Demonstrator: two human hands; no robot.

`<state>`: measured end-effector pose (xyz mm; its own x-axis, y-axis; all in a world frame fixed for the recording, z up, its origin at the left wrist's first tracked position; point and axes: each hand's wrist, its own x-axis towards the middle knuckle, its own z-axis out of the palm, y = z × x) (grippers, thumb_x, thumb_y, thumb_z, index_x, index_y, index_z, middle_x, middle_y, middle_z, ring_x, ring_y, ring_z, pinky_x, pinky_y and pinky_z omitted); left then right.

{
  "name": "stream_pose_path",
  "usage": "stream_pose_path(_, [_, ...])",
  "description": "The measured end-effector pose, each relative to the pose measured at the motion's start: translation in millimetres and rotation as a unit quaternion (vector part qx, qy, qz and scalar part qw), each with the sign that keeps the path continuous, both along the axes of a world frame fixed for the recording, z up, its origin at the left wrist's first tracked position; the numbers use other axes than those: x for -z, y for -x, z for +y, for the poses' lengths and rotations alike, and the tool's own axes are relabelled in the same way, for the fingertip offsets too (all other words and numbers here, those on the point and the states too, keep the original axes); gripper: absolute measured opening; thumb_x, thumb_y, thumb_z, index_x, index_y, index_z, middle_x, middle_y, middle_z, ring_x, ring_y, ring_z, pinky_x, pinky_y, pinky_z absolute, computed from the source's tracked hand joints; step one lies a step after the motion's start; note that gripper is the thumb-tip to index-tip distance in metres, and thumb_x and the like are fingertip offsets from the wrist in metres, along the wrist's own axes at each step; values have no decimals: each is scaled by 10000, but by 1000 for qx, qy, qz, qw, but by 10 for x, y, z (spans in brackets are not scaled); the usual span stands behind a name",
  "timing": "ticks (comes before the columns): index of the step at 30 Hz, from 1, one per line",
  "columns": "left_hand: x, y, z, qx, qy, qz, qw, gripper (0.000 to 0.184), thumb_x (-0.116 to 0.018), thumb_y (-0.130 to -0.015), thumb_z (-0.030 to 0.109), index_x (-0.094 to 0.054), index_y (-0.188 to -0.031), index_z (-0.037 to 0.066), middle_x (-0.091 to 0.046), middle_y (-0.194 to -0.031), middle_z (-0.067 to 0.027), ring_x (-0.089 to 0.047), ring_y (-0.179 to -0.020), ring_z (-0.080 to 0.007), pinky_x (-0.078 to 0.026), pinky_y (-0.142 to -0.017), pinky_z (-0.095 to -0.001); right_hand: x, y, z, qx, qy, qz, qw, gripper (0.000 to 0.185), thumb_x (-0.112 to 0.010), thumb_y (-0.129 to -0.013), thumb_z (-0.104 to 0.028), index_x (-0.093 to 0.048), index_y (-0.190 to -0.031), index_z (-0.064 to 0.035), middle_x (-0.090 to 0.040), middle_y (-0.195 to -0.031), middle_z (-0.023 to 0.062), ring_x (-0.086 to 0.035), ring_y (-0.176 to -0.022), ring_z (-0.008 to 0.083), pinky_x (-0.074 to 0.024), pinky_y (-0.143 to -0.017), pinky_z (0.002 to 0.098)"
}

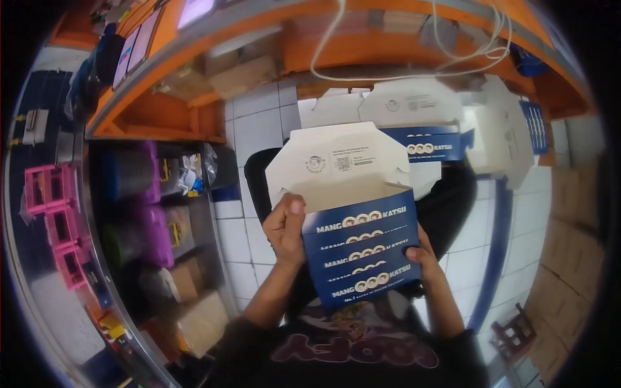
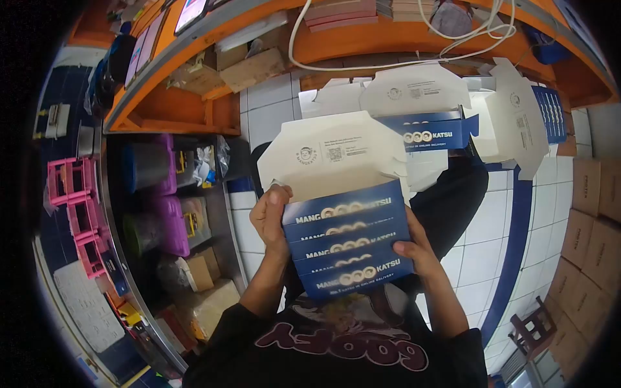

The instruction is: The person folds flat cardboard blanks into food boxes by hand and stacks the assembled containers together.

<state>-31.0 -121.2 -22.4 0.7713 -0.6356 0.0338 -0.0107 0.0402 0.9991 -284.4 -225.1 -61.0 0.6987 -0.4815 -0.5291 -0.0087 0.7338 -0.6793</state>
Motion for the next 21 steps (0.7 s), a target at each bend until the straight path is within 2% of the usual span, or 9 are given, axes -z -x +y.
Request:
stream_pose_path(2, [73, 42, 84, -35, -51, 32, 998, 397, -600, -1032, 141, -452, -673, 55, -462, -710, 33, -383, -675, -47, -315, -620, -247, 37, 42, 49, -1, 8, 9, 1000, 1032, -763, -701, -333, -328, -1577, -3, -525, -1450, 143, -500, -1334, 243, -355, -1131, 345])
stream_pose_path(7, [126, 58, 164, -45, -20, 57, 997, 399, -609, -1024, 108, -448, -665, 38, -493, -707, 16, -400, -667, -59, -323, -620, -250, -20, 38, 97, -4, 30, 36, 999, 1018, -754, -699, -324, -337, -1571, -4, -558, -1407, 135, -542, -1285, 234, -403, -1096, 339])
stream_pose_path(13, [173, 83, 330, -51, -70, 9, 996, 405, -619, -1020, 120, -451, -665, 24, -480, -687, -3, -400, -658, -81, -330, -604, -273, 120, 134, 217, 23, -66, 76, 995, 996, -751, -698, -336, -361, -1546, 12, -580, -1384, 173, -611, -1222, 267, -515, -1016, 359])
stream_pose_path(15, [192, 74, 390, 8, -100, -74, 992, 362, -529, -1061, 171, -529, -738, 8, -554, -785, -62, -488, -710, -127, -390, -648, -278, 310, 251, 234, 19, -87, 37, 995, 945, -744, -707, -342, -403, -1504, 32, -600, -1346, 203, -649, -1166, 300, -557, -970, 383])
stream_pose_path(16, [131, 90, 334, 0, -100, -70, 993, 362, -529, -1061, 171, -529, -738, 8, -554, -785, -62, -488, -710, -127, -390, -648, -278, 377, 297, 228, 17, -101, 20, 995, 944, -744, -707, -342, -404, -1503, 33, -600, -1345, 203, -650, -1165, 300, -557, -969, 383])
stream_pose_path(19, [-31, 98, 238, -116, 39, -183, 975, 384, -399, -1093, 218, -600, -879, -29, -593, -927, -152, -583, -814, -202, -476, -736, -306, 502, 340, 216, 30, -136, -33, 990, 941, -746, -708, -344, -406, -1500, 34, -601, -1344, 205, -652, -1161, 302, -559, -966, 384])
stream_pose_path(21, [-124, 99, 374, -148, 98, -149, 973, 497, -263, -1118, 334, -550, -1173, -68, -510, -1219, -229, -620, -960, -282, -520, -854, -374, 555, 346, 221, 38, -154, -59, 986, 939, -747, -708, -345, -408, -1497, 35, -601, -1344, 207, -654, -1159, 304, -560, -964, 385])
